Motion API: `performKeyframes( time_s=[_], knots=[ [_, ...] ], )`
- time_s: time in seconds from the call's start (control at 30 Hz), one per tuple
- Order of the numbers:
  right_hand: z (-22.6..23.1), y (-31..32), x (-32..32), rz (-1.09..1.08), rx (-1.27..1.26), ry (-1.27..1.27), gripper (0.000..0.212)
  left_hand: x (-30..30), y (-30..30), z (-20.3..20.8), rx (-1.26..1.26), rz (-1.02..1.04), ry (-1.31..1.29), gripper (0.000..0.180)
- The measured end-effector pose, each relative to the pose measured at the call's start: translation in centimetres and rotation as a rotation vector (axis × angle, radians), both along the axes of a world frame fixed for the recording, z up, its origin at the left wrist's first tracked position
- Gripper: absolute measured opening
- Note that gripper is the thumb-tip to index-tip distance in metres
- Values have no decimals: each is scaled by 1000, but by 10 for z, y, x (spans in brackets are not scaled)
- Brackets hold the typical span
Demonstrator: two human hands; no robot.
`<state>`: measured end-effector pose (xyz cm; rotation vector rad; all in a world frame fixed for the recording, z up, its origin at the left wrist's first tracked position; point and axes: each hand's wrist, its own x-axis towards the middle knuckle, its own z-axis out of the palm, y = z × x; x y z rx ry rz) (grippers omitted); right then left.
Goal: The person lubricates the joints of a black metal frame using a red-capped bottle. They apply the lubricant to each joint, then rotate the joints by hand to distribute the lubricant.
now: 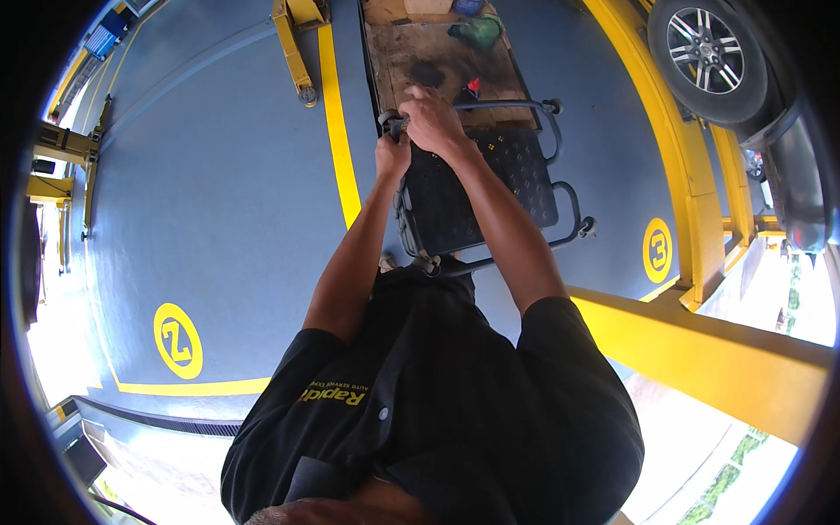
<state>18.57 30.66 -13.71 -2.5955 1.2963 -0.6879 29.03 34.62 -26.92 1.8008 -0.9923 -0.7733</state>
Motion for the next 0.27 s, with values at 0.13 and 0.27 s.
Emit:
performKeyframes(
  time_s=[0.13, 0.27],
  knots=[
    [10, 13, -35, -171, 110, -209, 14, 0, -5, -9, 53, -62, 111, 48],
    [-15, 80, -96, -444, -102, -338, 23, -5, -12, -38, 110, -47, 297, 46]
  ],
)
